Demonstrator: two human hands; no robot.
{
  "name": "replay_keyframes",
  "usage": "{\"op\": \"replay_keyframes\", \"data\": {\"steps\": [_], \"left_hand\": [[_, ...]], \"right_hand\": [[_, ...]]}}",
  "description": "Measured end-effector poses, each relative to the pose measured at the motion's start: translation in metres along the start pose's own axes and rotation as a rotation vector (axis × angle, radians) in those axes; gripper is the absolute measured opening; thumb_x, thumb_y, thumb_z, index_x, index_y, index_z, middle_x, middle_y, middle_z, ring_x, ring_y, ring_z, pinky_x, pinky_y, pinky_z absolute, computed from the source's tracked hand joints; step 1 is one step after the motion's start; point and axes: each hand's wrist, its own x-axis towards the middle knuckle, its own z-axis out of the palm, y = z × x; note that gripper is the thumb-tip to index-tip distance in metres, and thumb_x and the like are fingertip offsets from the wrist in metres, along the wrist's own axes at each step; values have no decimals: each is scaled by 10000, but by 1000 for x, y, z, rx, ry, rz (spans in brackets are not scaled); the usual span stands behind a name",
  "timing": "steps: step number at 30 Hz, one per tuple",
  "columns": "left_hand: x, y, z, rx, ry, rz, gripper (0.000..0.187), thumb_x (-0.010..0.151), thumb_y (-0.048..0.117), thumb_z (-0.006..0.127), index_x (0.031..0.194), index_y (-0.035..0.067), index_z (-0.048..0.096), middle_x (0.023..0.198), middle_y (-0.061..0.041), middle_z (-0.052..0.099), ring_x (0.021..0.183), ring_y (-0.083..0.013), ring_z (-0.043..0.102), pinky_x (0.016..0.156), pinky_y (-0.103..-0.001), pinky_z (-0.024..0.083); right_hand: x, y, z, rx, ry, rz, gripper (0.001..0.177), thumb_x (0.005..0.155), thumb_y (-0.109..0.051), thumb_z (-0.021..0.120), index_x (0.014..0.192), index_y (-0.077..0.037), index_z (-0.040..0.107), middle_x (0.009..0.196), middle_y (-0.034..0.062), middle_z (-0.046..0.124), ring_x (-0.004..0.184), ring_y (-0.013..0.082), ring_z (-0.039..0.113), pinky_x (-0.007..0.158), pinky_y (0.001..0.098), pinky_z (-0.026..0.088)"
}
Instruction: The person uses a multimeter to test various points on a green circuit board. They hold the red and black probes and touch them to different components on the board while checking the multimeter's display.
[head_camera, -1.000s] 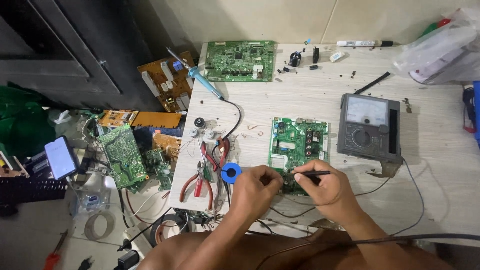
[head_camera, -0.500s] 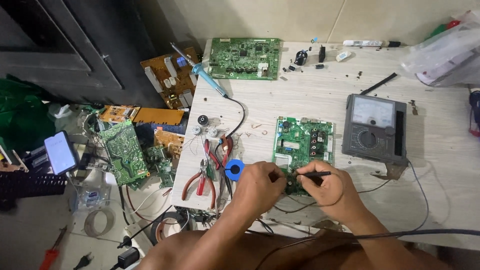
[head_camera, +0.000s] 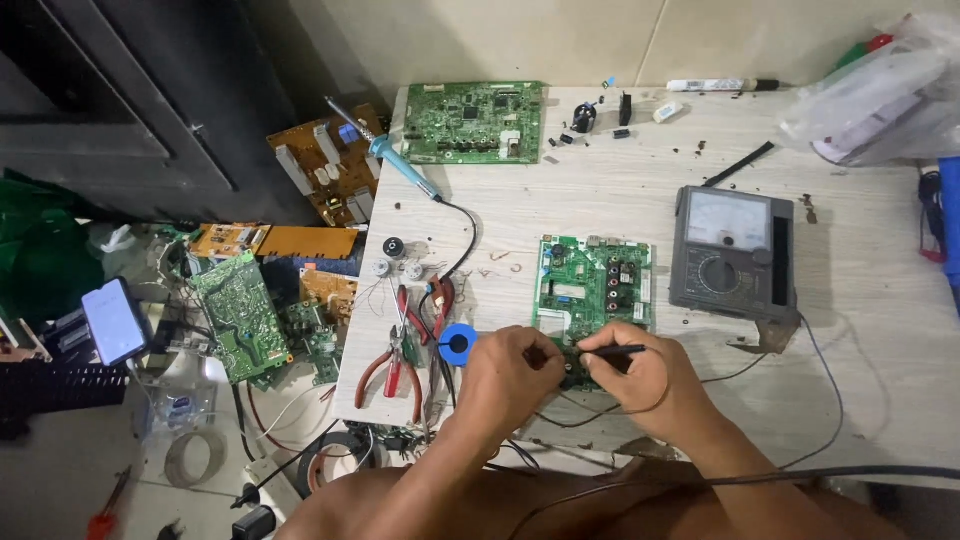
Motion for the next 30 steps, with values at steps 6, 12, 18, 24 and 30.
{"op": "replay_keyframes", "data": {"steps": [6,12,18,24,30], "left_hand": [[-2,2,-1,-16,1,31,141,841,131,672,775,140,796,699,9,784,547,-103,657,457,-290,511],[-7,9,-6,-150,10,-52,144,837,191,673,825,123,800,777,4,784,663,-110,663,593,-291,523],[-19,3,-5,-677,13,-31,54,889,98,785,856,60,767,769,-39,749,653,-117,647,616,-272,551],[-23,6,-5,-718,2,2,107,896,126,767,806,74,741,731,-42,708,616,-129,637,584,-292,552],[-22,-2,2,-750,8,-1,87,902,116,783,846,67,739,786,-49,708,665,-141,637,612,-302,561]], "right_hand": [[-4,-5,-1,7,-2,25,174,903,-235,714,1015,-153,819,720,2,742,524,114,471,527,270,366],[-6,-26,-10,122,63,31,214,848,-288,736,979,-154,839,997,-4,860,901,150,778,804,304,599],[-17,-12,-16,713,-9,-59,201,882,-103,698,1008,50,731,1002,240,795,880,363,770,757,502,678],[-21,-19,-16,765,34,-50,160,881,-50,674,975,78,694,966,282,800,837,392,799,704,486,662],[-22,-13,-16,745,0,-157,184,916,-97,668,1037,40,695,1015,255,787,871,386,804,714,476,697]]}}
